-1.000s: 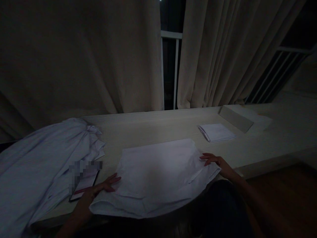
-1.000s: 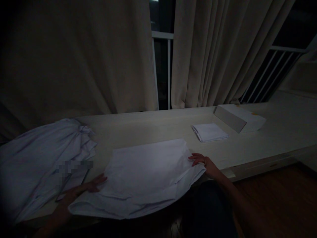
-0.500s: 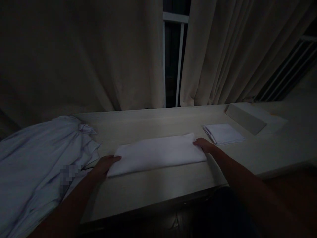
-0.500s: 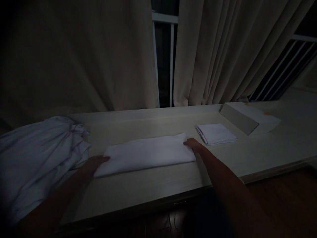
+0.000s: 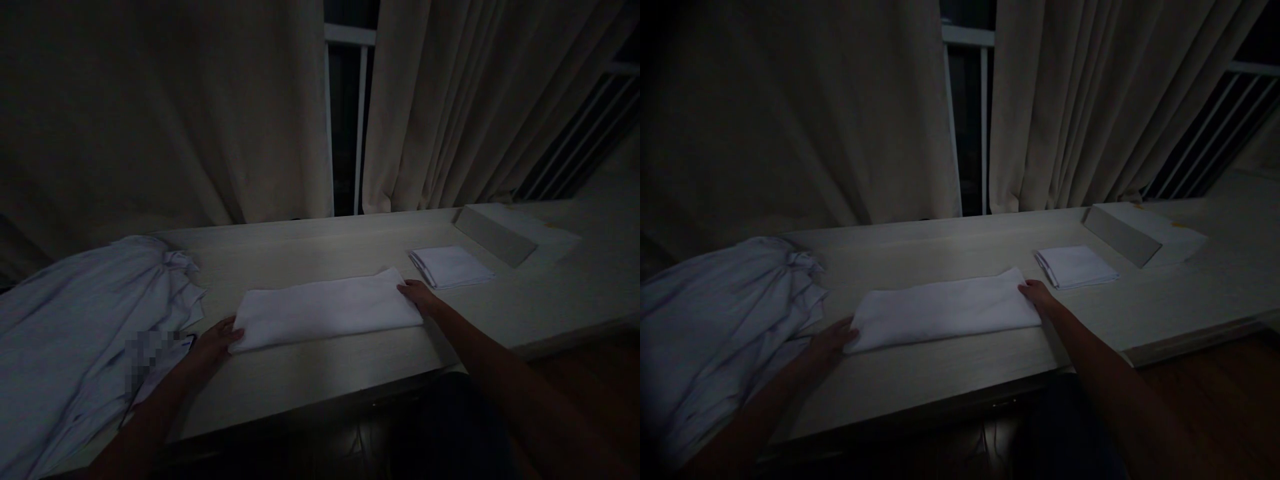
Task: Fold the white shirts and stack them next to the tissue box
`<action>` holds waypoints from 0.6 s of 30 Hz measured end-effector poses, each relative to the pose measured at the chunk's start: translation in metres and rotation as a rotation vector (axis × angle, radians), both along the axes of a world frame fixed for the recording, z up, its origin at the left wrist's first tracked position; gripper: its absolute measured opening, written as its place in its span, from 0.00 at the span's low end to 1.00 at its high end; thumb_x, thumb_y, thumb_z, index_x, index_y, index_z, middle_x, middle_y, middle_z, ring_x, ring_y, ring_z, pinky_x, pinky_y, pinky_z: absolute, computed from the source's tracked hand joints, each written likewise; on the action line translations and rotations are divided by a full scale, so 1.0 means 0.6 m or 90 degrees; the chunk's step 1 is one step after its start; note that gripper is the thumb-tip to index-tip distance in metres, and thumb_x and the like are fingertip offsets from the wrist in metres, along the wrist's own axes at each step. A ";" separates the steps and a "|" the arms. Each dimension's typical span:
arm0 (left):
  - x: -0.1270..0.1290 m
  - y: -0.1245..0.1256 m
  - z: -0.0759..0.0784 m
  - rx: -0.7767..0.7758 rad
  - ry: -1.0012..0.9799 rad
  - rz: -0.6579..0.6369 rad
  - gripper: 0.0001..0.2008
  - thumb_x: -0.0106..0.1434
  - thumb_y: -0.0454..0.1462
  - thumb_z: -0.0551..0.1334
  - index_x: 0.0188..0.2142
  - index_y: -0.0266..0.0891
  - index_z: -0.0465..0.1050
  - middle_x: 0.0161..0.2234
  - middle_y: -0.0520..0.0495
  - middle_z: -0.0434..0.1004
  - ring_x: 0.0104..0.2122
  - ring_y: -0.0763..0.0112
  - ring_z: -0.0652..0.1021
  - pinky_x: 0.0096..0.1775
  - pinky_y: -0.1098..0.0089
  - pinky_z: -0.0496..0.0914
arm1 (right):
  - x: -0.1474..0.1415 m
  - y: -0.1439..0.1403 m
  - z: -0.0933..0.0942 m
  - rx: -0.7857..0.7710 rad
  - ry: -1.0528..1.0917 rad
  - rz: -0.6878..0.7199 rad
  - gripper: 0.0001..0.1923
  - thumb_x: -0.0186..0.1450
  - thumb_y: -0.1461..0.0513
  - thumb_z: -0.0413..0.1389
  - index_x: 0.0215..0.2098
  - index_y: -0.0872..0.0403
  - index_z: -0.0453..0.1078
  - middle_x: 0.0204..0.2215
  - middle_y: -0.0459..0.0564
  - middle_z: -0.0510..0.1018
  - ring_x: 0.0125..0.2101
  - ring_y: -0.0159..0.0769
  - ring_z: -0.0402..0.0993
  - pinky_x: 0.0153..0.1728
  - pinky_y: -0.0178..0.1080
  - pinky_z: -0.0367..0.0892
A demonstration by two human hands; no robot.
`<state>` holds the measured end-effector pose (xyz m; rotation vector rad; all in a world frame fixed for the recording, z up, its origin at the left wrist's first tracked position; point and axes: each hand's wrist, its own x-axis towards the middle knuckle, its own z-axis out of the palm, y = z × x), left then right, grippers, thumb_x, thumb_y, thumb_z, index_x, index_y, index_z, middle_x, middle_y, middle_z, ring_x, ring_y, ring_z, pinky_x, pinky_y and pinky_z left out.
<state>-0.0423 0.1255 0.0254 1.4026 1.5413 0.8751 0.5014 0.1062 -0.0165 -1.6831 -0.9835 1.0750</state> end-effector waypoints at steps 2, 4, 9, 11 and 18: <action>0.000 -0.021 -0.006 -0.015 0.011 -0.032 0.27 0.47 0.45 0.69 0.46 0.34 0.74 0.43 0.36 0.81 0.41 0.56 0.80 0.41 0.62 0.75 | 0.004 -0.012 0.003 0.006 -0.007 -0.013 0.10 0.58 0.58 0.60 0.35 0.56 0.74 0.30 0.56 0.81 0.32 0.45 0.79 0.30 0.40 0.73; -0.001 -0.040 -0.013 -0.004 0.054 -0.039 0.28 0.47 0.46 0.68 0.46 0.34 0.74 0.43 0.37 0.81 0.41 0.56 0.80 0.42 0.62 0.74 | 0.009 -0.023 0.009 0.007 -0.013 -0.016 0.11 0.58 0.58 0.60 0.36 0.57 0.74 0.32 0.57 0.82 0.32 0.44 0.79 0.30 0.40 0.73; -0.012 -0.073 -0.035 0.029 0.212 0.037 0.23 0.51 0.50 0.63 0.39 0.35 0.76 0.40 0.40 0.81 0.38 0.58 0.80 0.41 0.65 0.72 | 0.012 -0.053 0.008 0.015 -0.073 -0.036 0.16 0.52 0.60 0.65 0.38 0.60 0.75 0.33 0.59 0.81 0.31 0.44 0.78 0.30 0.40 0.72; -0.014 -0.082 -0.042 0.041 0.255 0.087 0.23 0.54 0.51 0.60 0.40 0.34 0.76 0.38 0.40 0.81 0.37 0.58 0.80 0.39 0.66 0.72 | 0.005 -0.068 -0.006 0.038 -0.114 -0.074 0.18 0.51 0.62 0.65 0.40 0.60 0.74 0.34 0.58 0.81 0.33 0.43 0.78 0.33 0.39 0.71; -0.005 -0.076 -0.048 0.062 0.310 0.106 0.24 0.59 0.49 0.53 0.42 0.32 0.75 0.36 0.39 0.81 0.36 0.59 0.79 0.37 0.67 0.71 | -0.028 -0.102 -0.057 0.130 -0.217 -0.173 0.21 0.58 0.58 0.57 0.49 0.57 0.70 0.39 0.54 0.80 0.40 0.41 0.76 0.42 0.41 0.69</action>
